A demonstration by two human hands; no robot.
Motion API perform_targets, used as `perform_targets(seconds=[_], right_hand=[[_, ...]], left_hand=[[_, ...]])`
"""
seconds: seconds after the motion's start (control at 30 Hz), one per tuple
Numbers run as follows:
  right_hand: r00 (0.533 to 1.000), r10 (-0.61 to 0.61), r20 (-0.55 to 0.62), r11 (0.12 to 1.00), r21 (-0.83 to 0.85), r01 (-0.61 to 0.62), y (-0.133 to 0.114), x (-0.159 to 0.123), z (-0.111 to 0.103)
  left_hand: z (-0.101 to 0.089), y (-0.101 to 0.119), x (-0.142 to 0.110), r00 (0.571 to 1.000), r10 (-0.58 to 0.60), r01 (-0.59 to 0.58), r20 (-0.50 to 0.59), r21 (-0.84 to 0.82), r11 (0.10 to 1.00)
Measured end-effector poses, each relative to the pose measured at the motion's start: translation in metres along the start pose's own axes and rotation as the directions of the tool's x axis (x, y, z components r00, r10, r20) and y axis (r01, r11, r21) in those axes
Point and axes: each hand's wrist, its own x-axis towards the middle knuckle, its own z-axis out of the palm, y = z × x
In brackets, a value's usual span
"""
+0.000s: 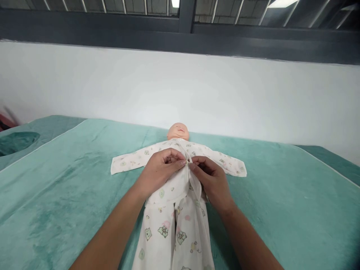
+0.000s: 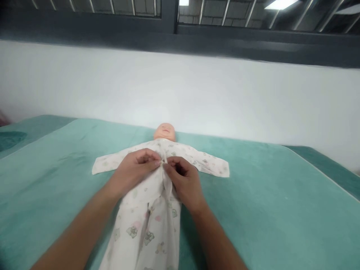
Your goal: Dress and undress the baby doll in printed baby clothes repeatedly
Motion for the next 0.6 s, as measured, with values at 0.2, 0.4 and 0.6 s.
perform_targets(seconds=[0.2, 0.4, 0.6], right_hand=[[1.000, -0.003, 0.030, 0.999, -0.034, 0.004, 0.0006, -0.0012, 0.0010], [0.996, -0.008, 0.085, 0.999, -0.043, 0.011, -0.0029, -0.0022, 0.0017], [0.989, 0.031, 0.148, 0.993, -0.120, -0.013, -0.0091, -0.0045, 0.0028]], left_hand=[[0.0004, -0.0025, 0.0013, 1.000, -0.016, 0.015, -0.004, -0.080, 0.997], [0.0016, -0.0035, 0.0022, 1.000, -0.012, 0.011, -0.013, -0.111, 0.994], [0.0066, -0.0037, 0.0027, 1.000, 0.021, -0.021, -0.020, -0.024, 0.999]])
